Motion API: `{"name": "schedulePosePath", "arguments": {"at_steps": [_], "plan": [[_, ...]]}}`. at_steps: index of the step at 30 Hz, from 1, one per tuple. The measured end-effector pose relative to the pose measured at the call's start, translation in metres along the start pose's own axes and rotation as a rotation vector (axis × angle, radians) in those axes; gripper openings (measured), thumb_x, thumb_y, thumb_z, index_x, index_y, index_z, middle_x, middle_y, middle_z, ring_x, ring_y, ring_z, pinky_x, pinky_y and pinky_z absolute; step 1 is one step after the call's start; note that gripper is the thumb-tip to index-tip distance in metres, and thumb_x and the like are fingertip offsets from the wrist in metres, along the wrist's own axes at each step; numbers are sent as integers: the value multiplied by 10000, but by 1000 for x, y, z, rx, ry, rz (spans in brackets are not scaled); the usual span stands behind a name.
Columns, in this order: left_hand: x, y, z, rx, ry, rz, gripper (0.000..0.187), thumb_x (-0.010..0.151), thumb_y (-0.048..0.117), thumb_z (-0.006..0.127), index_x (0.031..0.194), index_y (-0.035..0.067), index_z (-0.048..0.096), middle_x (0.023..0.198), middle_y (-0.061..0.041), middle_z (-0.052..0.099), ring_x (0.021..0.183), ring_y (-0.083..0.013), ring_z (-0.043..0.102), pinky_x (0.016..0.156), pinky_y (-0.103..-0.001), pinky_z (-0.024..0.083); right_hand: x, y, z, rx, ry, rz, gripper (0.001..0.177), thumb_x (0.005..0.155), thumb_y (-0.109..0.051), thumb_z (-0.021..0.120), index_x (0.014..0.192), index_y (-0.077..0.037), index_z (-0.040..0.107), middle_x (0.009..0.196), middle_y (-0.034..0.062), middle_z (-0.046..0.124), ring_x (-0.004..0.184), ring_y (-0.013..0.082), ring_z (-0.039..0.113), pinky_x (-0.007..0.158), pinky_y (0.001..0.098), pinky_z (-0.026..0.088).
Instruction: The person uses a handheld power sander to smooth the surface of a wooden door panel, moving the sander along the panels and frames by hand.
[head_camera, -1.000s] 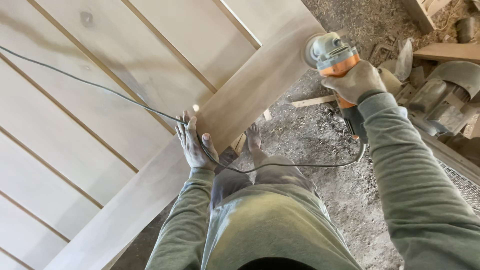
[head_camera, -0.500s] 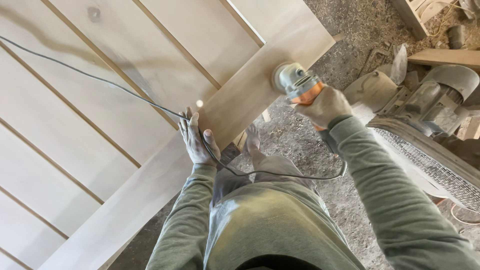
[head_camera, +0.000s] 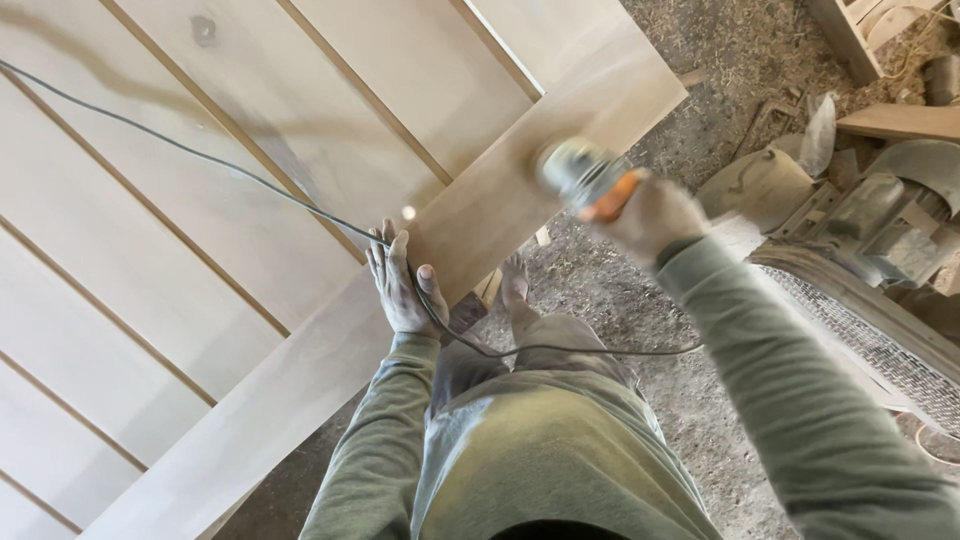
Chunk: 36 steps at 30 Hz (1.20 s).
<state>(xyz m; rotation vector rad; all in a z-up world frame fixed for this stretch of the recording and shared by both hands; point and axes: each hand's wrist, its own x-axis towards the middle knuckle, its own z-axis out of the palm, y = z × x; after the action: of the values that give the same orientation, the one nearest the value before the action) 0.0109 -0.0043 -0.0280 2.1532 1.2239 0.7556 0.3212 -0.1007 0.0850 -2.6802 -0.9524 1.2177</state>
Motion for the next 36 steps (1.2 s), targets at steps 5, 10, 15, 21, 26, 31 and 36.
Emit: {"name": "schedulePosePath", "arguments": {"at_steps": [5, 10, 15, 21, 26, 31, 36], "plan": [[0, 1, 0, 14, -19, 3, 649, 1118, 546, 300, 1440, 16, 488, 1610, -248, 431, 1546, -474, 325, 1286, -602, 212, 48, 21, -56, 220, 140, 377, 505, 873, -355, 820, 1193, -30, 602, 1000, 140, 700, 794, 233, 689, 718, 419, 607], [2, 1, 1, 30, -27, 7, 654, 1108, 551, 301, 1458, 31, 486, 1620, -225, 430, 1556, -468, 314, 1298, -600, 206, 84, 50, -62, 151, 221, 136, 505, 907, -370, 827, 1219, -10, 660, 1040, 129, 708, 869, 237, 705, 823, 411, 601], [1, 4, -1, 8, -53, -18, 684, 1108, 564, 276, 1483, 24, 467, 1625, -237, 417, 1559, -468, 309, 1300, -601, 195, 78, 40, -42, 126, 139, 204, 550, 856, -378, 847, 1204, -9, 635, 1002, 126, 711, 831, 221, 706, 774, 407, 614], [3, 9, -7, -83, -16, -22, 667, 1113, 561, 289, 1439, 19, 499, 1613, -253, 432, 1560, -466, 312, 1302, -593, 199, 32, 10, -1, 52, 53, 133, 479, 850, -370, 834, 1149, -33, 672, 956, 128, 734, 749, 228, 709, 731, 399, 631], [0, 11, -16, -164, 22, -21, 682, 1115, 570, 278, 1428, 11, 510, 1597, -247, 450, 1551, -461, 336, 1312, -586, 214, 13, -8, 32, -2, 51, 64, 490, 811, -386, 858, 1118, -44, 689, 914, 124, 750, 714, 213, 725, 723, 378, 642], [-10, -1, -28, -208, 34, -13, 689, 1116, 579, 273, 1422, 10, 512, 1605, -250, 451, 1559, -457, 340, 1313, -594, 200, -11, -27, 61, -3, 106, -79, 521, 750, -374, 884, 1119, -58, 696, 935, 142, 758, 745, 229, 738, 767, 396, 622], [-30, -21, -45, -208, 62, -15, 706, 1115, 592, 278, 1424, 8, 527, 1590, -252, 465, 1559, -455, 334, 1303, -608, 197, -32, -45, 83, -38, 68, -122, 552, 772, -398, 875, 1138, -42, 663, 917, 136, 756, 722, 223, 733, 723, 383, 635]]}}
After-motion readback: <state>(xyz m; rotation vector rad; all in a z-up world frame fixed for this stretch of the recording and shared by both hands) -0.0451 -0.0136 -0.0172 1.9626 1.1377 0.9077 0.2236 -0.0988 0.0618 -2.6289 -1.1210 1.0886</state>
